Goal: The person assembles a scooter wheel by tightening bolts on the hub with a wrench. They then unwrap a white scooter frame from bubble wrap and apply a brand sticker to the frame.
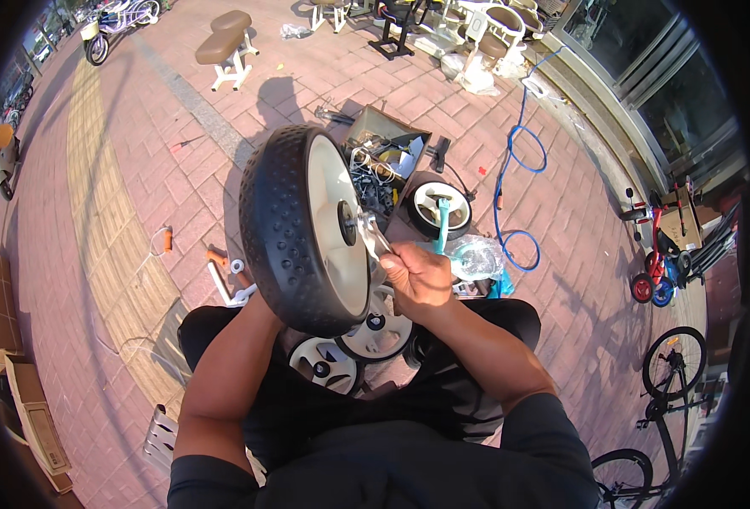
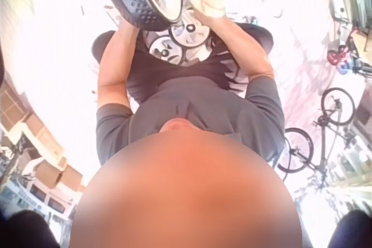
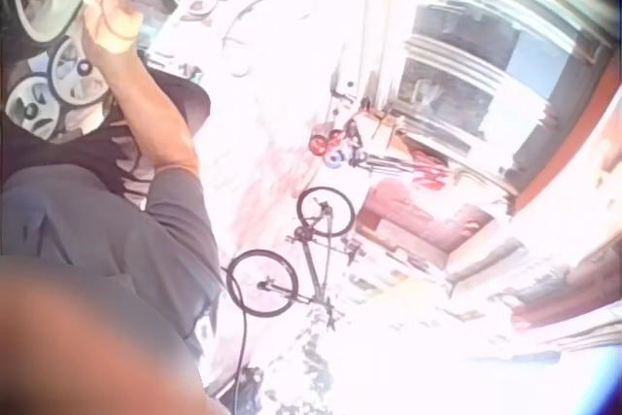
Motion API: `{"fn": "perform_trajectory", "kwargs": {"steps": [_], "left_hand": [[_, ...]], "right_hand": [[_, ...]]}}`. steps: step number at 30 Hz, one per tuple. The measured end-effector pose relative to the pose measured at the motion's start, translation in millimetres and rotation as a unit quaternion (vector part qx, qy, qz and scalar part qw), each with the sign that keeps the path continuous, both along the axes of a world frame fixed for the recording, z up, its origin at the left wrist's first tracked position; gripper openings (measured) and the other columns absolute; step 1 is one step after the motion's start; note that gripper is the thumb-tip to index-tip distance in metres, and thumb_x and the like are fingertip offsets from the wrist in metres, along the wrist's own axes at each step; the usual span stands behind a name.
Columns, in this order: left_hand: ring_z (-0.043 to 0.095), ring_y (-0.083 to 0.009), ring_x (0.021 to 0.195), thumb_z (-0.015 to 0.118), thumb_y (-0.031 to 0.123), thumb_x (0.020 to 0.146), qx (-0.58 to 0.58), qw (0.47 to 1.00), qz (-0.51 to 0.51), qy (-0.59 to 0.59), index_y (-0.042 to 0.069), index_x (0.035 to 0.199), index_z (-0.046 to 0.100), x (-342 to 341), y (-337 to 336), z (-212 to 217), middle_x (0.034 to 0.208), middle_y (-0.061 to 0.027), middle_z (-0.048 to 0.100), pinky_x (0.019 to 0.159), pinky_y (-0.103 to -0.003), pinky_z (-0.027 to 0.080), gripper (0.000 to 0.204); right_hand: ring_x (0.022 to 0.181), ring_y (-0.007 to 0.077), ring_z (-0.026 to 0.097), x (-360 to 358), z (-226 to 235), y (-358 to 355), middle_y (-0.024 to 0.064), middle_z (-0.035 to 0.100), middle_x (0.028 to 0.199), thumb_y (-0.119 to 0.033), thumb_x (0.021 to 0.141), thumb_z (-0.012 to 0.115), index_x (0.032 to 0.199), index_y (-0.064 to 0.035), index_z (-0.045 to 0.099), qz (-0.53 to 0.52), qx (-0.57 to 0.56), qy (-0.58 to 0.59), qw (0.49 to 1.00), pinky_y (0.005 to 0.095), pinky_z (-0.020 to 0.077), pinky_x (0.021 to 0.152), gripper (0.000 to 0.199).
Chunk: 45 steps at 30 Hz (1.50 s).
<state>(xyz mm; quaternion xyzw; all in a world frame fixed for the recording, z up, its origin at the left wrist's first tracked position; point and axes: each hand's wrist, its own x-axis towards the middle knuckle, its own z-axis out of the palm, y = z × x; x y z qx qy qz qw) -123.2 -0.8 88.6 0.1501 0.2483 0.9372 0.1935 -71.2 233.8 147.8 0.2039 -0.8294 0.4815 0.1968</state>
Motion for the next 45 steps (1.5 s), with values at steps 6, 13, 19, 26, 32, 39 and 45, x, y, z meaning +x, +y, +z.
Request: {"fn": "perform_trajectory", "kwargs": {"steps": [6, 13, 19, 26, 32, 39, 45], "left_hand": [[0.065, -0.022, 0.119, 0.045, 0.023, 0.111, 0.113, 0.989, -0.065, 0.072, 0.007, 0.146, 0.053, -4.9, -5.7, -30.0, 0.134, -0.0108, 0.065, 0.101, -0.037, 0.056, 0.039], [0.066, -0.0225, 0.116, 0.046, 0.021, 0.11, 0.076, 0.997, 0.014, 0.016, 0.005, 0.144, 0.053, 8.8, -5.5, -40.3, 0.132, -0.0126, 0.065, 0.1, -0.037, 0.057, 0.038], [0.069, -0.0215, 0.111, 0.046, 0.018, 0.11, -0.294, 0.938, 0.176, 0.051, 0.002, 0.14, 0.055, 14.9, 10.4, -75.9, 0.127, -0.0116, 0.067, 0.097, -0.036, 0.058, 0.035], [0.07, -0.022, 0.107, 0.044, 0.015, 0.111, 0.02, 0.995, 0.053, -0.08, 0.001, 0.139, 0.056, 41.0, 7.5, -52.6, 0.125, -0.0117, 0.069, 0.094, -0.036, 0.06, 0.034], [0.072, -0.0217, 0.105, 0.044, 0.012, 0.11, -0.045, 0.994, 0.075, -0.061, 0.0, 0.139, 0.056, 76.9, -2.5, -26.5, 0.124, -0.0121, 0.069, 0.09, -0.036, 0.062, 0.033], [0.071, -0.0181, 0.105, 0.052, 0.01, 0.107, -0.14, 0.984, 0.109, -0.017, 0.0, 0.143, 0.052, 96.7, 0.4, -13.1, 0.125, -0.0113, 0.068, 0.087, -0.032, 0.062, 0.037], [0.069, -0.0164, 0.109, 0.053, 0.01, 0.106, -0.216, 0.958, 0.183, -0.048, 0.001, 0.144, 0.051, 107.5, 1.2, -7.6, 0.129, -0.0102, 0.067, 0.09, -0.03, 0.06, 0.039]], "right_hand": [[0.065, 0.0365, 0.063, -0.4, 7.3, -2.2, 0.0195, 0.065, 0.077, -0.03, 0.104, 0.064, 0.103, -0.0031, 0.07, -0.018, 0.031, -0.185, 0.982, 0.0407, 0.0508, 0.062, 0.027], [0.063, 0.0188, 0.051, 20.5, 6.2, -9.0, 0.0137, 0.058, 0.071, -0.033, 0.108, 0.058, 0.099, -0.0011, 0.064, -0.003, -0.065, -0.213, 0.975, 0.0361, 0.0471, 0.06, 0.033], [0.062, 0.0419, 0.061, 43.1, 25.7, -14.9, 0.02, 0.06, 0.068, -0.03, 0.107, 0.06, 0.096, -0.0036, 0.06, -0.051, 0.054, -0.152, 0.986, 0.0419, 0.0486, 0.058, 0.029], [0.067, 0.0445, 0.064, 67.5, 41.4, -13.3, 0.0225, 0.061, 0.071, -0.027, 0.108, 0.057, 0.099, -0.0008, 0.063, -0.018, 0.06, -0.129, 0.99, 0.0419, 0.0499, 0.06, 0.028], [0.056, 0.0285, 0.054, 97.4, 34.2, -12.0, 0.0177, 0.057, 0.067, -0.034, 0.11, 0.053, 0.095, 0.0008, 0.061, 0.001, 0.037, -0.143, 0.989, 0.0363, 0.0472, 0.058, 0.039], [0.061, 0.0178, 0.057, 121.7, 23.6, -21.3, 0.0095, 0.057, 0.066, -0.035, 0.111, 0.05, 0.091, -0.0009, 0.058, -0.031, 0.011, -0.165, 0.986, 0.0359, 0.0461, 0.058, 0.041], [0.054, 0.0253, 0.058, 119.9, 16.9, -24.0, 0.013, 0.056, 0.063, -0.03, 0.111, 0.051, 0.093, -0.0001, 0.059, -0.03, 0.012, -0.124, 0.992, 0.0383, 0.0462, 0.054, 0.036]]}}
